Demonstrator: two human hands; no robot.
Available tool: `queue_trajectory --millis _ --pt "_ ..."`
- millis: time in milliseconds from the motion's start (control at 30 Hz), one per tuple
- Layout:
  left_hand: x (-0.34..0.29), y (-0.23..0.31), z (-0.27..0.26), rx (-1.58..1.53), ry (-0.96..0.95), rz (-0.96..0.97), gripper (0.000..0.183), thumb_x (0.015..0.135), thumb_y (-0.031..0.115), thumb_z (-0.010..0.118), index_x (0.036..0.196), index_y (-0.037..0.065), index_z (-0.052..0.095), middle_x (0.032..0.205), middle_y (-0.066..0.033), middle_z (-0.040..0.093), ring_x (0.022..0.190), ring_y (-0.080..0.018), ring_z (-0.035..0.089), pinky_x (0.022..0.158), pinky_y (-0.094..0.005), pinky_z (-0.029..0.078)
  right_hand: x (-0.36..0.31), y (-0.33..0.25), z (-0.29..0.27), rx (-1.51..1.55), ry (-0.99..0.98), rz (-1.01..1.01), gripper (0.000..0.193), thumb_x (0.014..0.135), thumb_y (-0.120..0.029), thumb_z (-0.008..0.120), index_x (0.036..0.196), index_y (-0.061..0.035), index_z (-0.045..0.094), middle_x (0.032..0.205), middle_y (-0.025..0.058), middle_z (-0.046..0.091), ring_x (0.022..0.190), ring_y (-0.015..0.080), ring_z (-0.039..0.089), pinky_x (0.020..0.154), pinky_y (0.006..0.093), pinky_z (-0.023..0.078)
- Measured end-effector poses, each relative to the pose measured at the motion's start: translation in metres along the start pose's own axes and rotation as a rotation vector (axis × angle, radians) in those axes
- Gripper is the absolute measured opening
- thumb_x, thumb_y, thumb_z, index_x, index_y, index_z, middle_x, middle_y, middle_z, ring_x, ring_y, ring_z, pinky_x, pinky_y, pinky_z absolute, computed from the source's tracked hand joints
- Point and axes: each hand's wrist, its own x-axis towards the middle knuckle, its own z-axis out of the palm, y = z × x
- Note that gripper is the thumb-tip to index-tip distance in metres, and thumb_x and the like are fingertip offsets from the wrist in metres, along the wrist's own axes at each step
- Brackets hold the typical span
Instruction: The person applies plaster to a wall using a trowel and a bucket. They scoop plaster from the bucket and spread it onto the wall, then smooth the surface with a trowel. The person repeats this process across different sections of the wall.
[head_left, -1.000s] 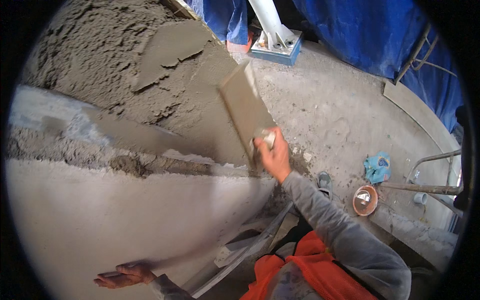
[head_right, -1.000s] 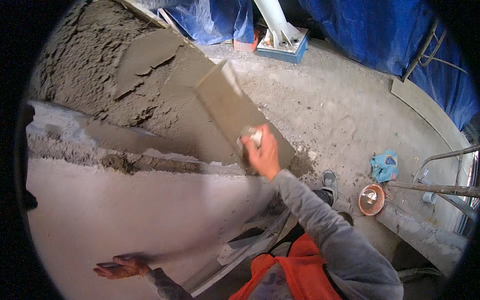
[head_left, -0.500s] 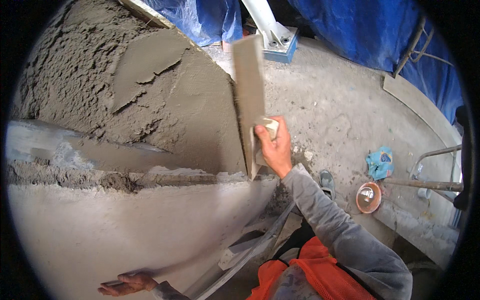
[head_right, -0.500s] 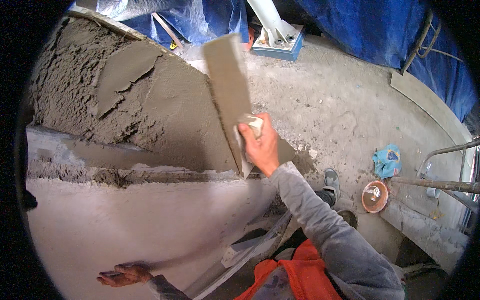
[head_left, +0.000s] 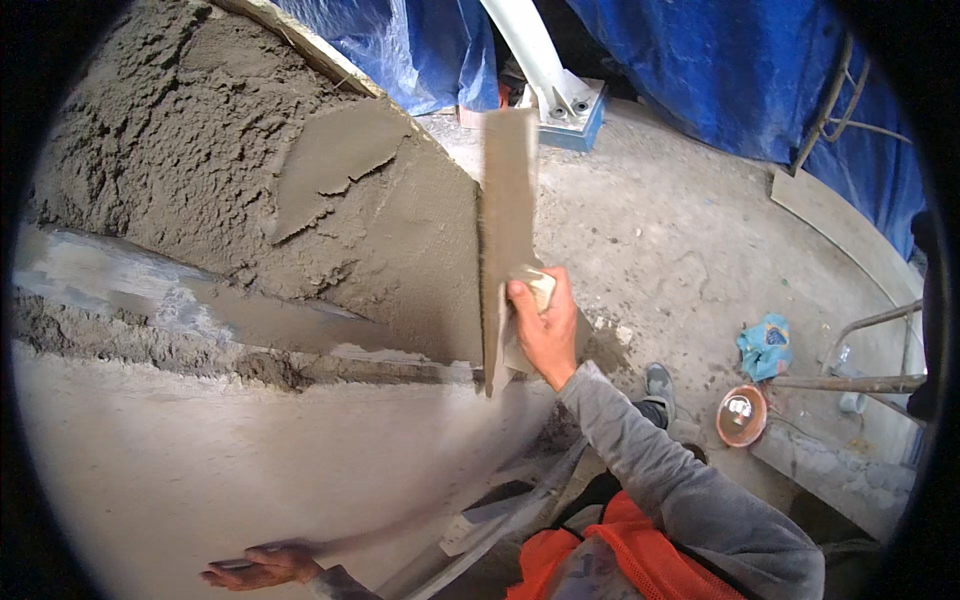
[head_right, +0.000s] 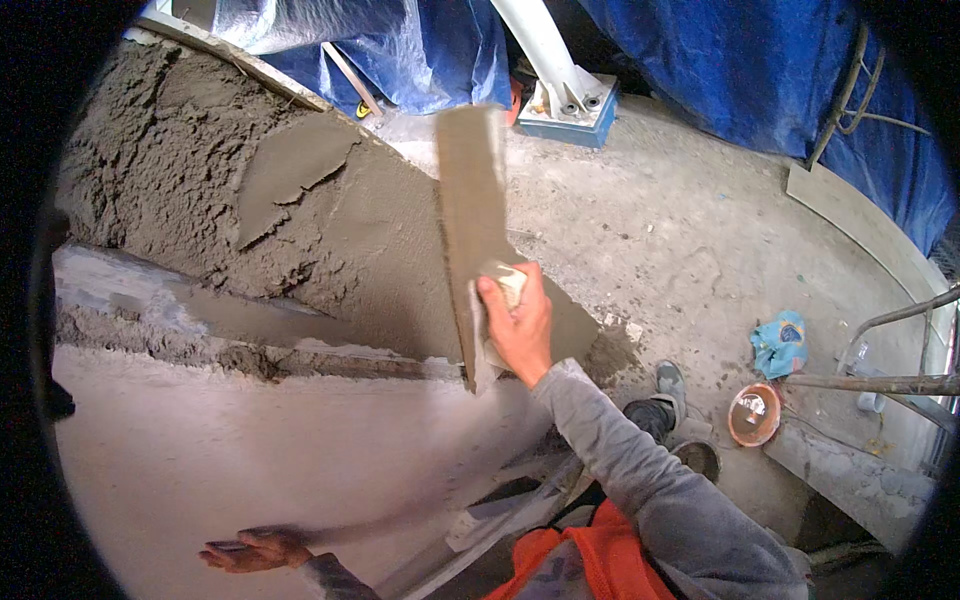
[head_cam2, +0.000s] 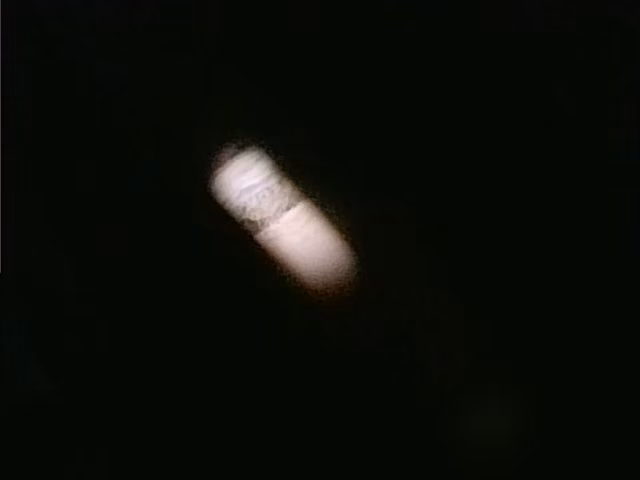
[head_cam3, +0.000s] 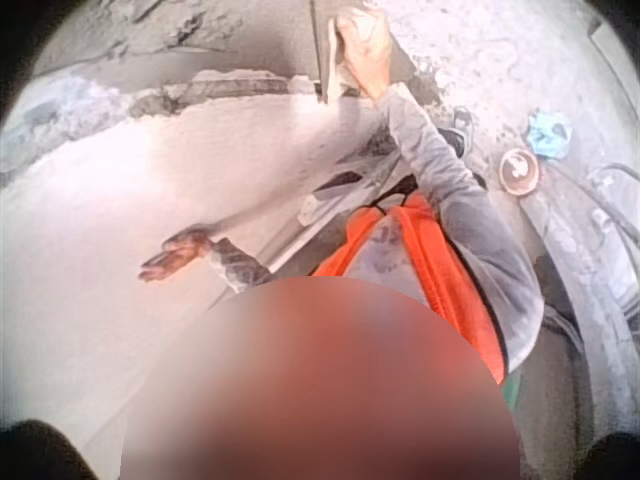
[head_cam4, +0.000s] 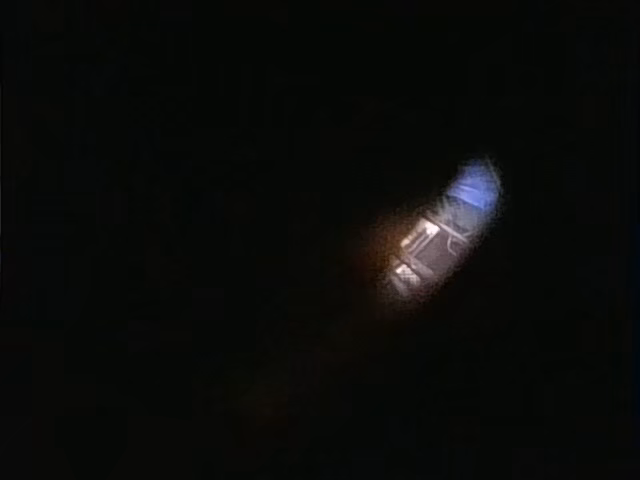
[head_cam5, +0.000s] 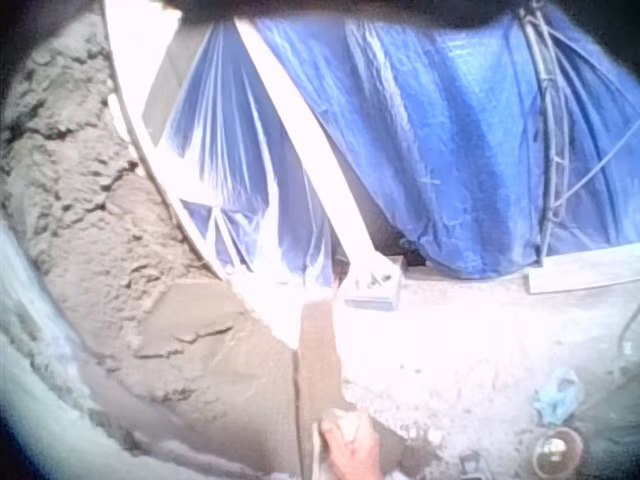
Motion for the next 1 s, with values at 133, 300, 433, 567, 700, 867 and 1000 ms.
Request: queue_trajectory --millis 133,300,433,567,700,867,1000 --pt "0.002 0.003 -0.001 0.055 -0.016 0.026 0.067 0.112 0.047 0.046 0.157 -0.001 0.044 0.168 -0.0250 0.033 0.160 -0.0397 0.024 0.129 -0.0575 0.017 -0.054 -0.008 0.029 -0.113 -0.173 -0.252 0.037 0.097 -0.029 0.080 0.107 -0.0017 0.056 0.086 0.0135 0.074 0.079 0.0158 0.071 0.067 0.0334 0.056" --pt "0.002 0.009 -0.005 0.104 -0.022 0.036 0.068 0.112 0.050 0.045 0.158 -0.001 0.044 0.168 -0.0246 0.034 0.159 -0.0410 0.026 0.128 -0.0582 0.021 -0.063 0.012 0.018 -0.065 0.012 -0.124 0.036 0.097 -0.026 0.079 0.109 -0.0006 0.057 0.086 0.0188 0.075 0.080 0.0239 0.077 0.067 0.0376 0.058" --pt "0.003 0.009 -0.005 0.103 -0.007 0.053 0.067 0.112 0.051 0.046 0.159 0.003 0.043 0.168 -0.0231 0.035 0.159 -0.0414 0.026 0.128 -0.0586 0.022 -0.016 0.006 0.017 -0.033 0.135 -0.066 0.035 0.097 -0.023 0.079 0.110 0.0005 0.057 0.088 0.0195 0.075 0.081 0.0229 0.077 0.068 0.0371 0.058" --pt "0.005 0.005 0.000 0.035 -0.015 0.067 0.067 0.111 0.052 0.047 0.160 0.006 0.043 0.171 -0.0214 0.029 0.160 -0.0419 0.023 0.129 -0.0606 0.014 -0.043 -0.012 0.026 -0.082 -0.098 -0.230 0.035 0.097 -0.024 0.080 0.106 -0.0001 0.055 0.085 0.0177 0.075 0.076 0.0253 0.077 0.063 0.0383 0.059" --pt "0.005 0.003 0.005 0.004 0.070 0.074 0.064 0.109 0.049 0.053 0.153 0.003 0.049 0.165 -0.0239 0.036 0.154 -0.0423 0.031 0.126 -0.0608 0.021 -0.046 -0.020 0.018 -0.082 -0.050 -0.280 0.035 0.098 -0.023 0.079 0.107 0.0006 0.055 0.084 0.0180 0.075 0.074 0.0254 0.077 0.062 0.0378 0.060" --pt "0.004 0.003 0.003 0.026 0.041 0.026 0.067 0.108 0.051 0.052 0.153 0.001 0.049 0.165 -0.0257 0.037 0.154 -0.0443 0.031 0.125 -0.0625 0.022 0.003 -0.043 0.025 0.015 -0.029 -0.246 0.033 0.099 -0.022 0.077 0.109 0.0000 0.055 0.084 0.0172 0.075 0.073 0.0265 0.077 0.062 0.0378 0.060" --pt "0.004 0.010 0.003 0.051 0.030 -0.025 0.069 0.108 0.053 0.051 0.153 -0.001 0.049 0.164 -0.0271 0.037 0.153 -0.0458 0.032 0.124 -0.0638 0.022 -0.032 -0.051 0.033 -0.132 -0.153 -0.430 0.033 0.099 -0.023 0.077 0.108 -0.0001 0.055 0.084 0.0177 0.075 0.072 0.0255 0.076 0.060 0.0375 0.059"
